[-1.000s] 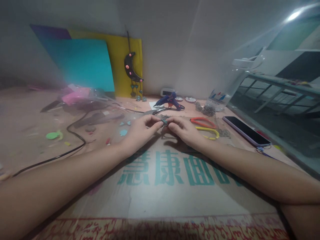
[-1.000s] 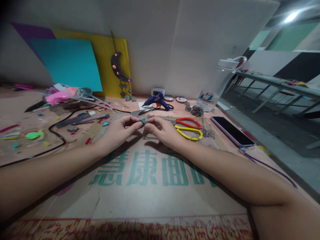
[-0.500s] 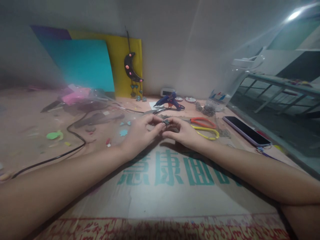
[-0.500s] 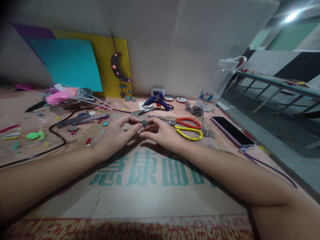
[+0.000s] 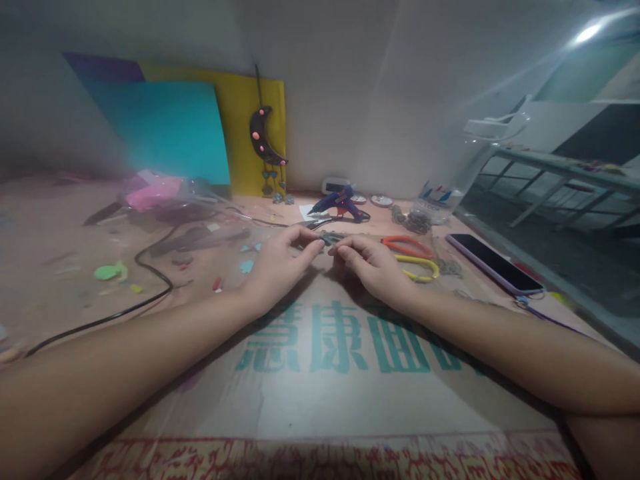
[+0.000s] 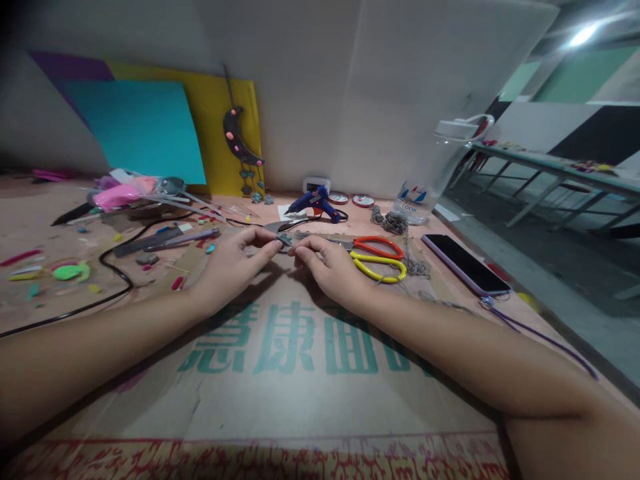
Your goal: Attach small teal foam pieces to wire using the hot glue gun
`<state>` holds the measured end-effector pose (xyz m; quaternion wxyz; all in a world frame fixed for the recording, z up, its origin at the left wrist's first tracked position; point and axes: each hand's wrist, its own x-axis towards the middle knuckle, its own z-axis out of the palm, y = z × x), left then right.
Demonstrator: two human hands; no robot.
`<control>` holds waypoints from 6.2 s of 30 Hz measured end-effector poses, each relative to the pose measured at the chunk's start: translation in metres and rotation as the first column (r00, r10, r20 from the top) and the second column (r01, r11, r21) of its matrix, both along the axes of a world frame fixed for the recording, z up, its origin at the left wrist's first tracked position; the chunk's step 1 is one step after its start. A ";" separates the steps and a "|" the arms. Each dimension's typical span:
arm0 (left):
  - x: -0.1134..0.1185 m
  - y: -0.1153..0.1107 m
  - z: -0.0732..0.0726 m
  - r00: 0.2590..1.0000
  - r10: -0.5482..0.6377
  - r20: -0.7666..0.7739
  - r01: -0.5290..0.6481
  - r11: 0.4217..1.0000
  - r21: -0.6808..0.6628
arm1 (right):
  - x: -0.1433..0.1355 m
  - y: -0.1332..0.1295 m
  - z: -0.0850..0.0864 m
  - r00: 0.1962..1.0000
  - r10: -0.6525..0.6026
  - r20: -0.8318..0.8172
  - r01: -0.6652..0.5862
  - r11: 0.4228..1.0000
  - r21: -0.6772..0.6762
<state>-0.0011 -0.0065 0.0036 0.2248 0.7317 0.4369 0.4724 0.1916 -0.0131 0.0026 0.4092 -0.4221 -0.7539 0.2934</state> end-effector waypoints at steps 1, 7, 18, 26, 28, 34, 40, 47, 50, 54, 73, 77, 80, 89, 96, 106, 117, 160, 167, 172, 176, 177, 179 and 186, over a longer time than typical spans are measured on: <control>0.000 0.000 0.000 1.000 0.000 0.002 0.000 1.000 0.000 | -0.001 0.001 0.000 0.997 0.030 -0.068 -0.034 0.998 -0.061; -0.001 -0.001 0.000 0.999 0.017 -0.037 -0.014 0.997 0.072 | -0.005 0.008 -0.006 0.942 0.118 -0.314 -0.192 0.958 -0.215; 0.000 -0.006 0.001 0.997 0.039 -0.068 -0.028 0.988 0.154 | -0.005 0.003 0.002 0.996 0.089 -0.010 -0.089 0.985 -0.146; -0.001 -0.003 0.000 0.998 0.051 -0.032 -0.047 0.994 0.102 | -0.004 0.004 0.000 0.993 -0.046 -0.106 0.035 0.994 -0.104; -0.001 0.000 0.000 0.999 0.053 -0.006 -0.053 0.996 0.073 | -0.003 0.005 -0.002 0.985 -0.046 -0.167 0.034 0.997 -0.075; -0.001 0.002 -0.002 0.999 0.040 0.006 -0.041 0.998 0.047 | -0.001 0.002 0.001 0.991 -0.073 -0.116 0.080 0.995 0.060; -0.001 0.001 -0.001 1.000 0.016 -0.001 -0.016 1.000 0.014 | 0.001 -0.001 0.004 0.995 -0.102 0.009 0.100 0.988 0.118; 0.000 0.002 -0.002 1.000 -0.005 0.022 0.005 1.000 -0.021 | 0.000 0.002 0.000 0.993 -0.045 -0.109 0.046 0.999 0.005; 0.000 0.002 -0.001 1.000 -0.002 0.023 0.003 1.000 -0.024 | -0.001 0.002 -0.001 0.989 -0.030 -0.145 0.025 0.999 -0.035; 0.000 0.002 0.001 1.000 0.005 0.025 -0.004 0.999 -0.049 | -0.002 0.002 0.000 0.986 -0.045 -0.160 0.042 0.999 -0.026; 0.000 0.002 -0.002 0.999 -0.030 -0.010 0.030 0.999 -0.017 | -0.001 0.005 -0.002 0.994 -0.026 -0.106 0.031 0.998 0.048; 0.000 0.003 -0.001 1.000 -0.023 -0.009 0.023 0.999 -0.023 | -0.001 0.005 0.000 0.998 -0.007 -0.061 0.013 0.996 0.094; 0.000 0.003 -0.001 1.000 -0.023 -0.004 0.023 0.999 -0.025 | -0.001 0.006 0.000 0.999 -0.019 -0.030 0.023 0.989 0.147; -0.001 -0.002 -0.002 0.996 -0.019 -0.090 0.033 0.987 0.158 | -0.001 0.004 0.004 0.978 -0.062 0.197 0.031 0.987 0.158; 0.000 -0.004 0.000 0.991 -0.009 -0.130 0.036 0.978 0.207 | -0.003 0.001 0.005 0.992 -0.019 0.121 0.022 1.000 -0.016; -0.001 -0.001 -0.001 0.995 0.008 -0.097 0.004 0.993 0.122 | -0.003 0.009 -0.006 0.987 0.046 -0.154 -0.074 0.981 -0.177; -0.001 0.001 -0.001 0.997 0.007 -0.072 0.000 0.996 0.093 | -0.004 0.007 -0.009 0.920 0.154 -0.361 -0.212 0.969 -0.125; 0.000 0.000 0.000 0.995 -0.051 -0.085 0.053 0.998 0.027 | -0.001 -0.002 -0.001 0.991 -0.134 0.029 0.123 0.963 0.239; -0.001 0.002 -0.004 0.993 -0.048 -0.103 0.053 0.997 0.051 | 0.000 0.000 0.002 0.988 -0.151 0.045 0.136 0.963 0.234; 0.001 0.000 -0.002 0.989 -0.103 -0.102 0.104 0.995 0.007 | 0.001 0.002 0.002 0.988 -0.126 0.093 0.105 0.974 0.200; 0.002 0.000 -0.001 0.980 -0.191 -0.058 0.184 0.976 -0.113 | 0.002 0.001 0.001 0.993 -0.071 0.089 0.057 0.986 0.156; 0.002 0.000 -0.002 0.977 -0.210 -0.041 0.202 0.969 -0.141 | 0.002 0.000 0.000 0.995 -0.061 0.084 0.049 0.989 0.140; 0.002 0.001 -0.003 0.970 -0.244 0.000 0.240 0.952 -0.188 | 0.002 0.000 -0.001 0.996 -0.053 0.071 0.045 0.993 0.113; 0.000 0.001 -0.004 0.959 -0.277 0.065 0.285 0.924 -0.255 | 0.002 0.000 0.000 0.993 -0.073 0.094 0.059 0.988 0.141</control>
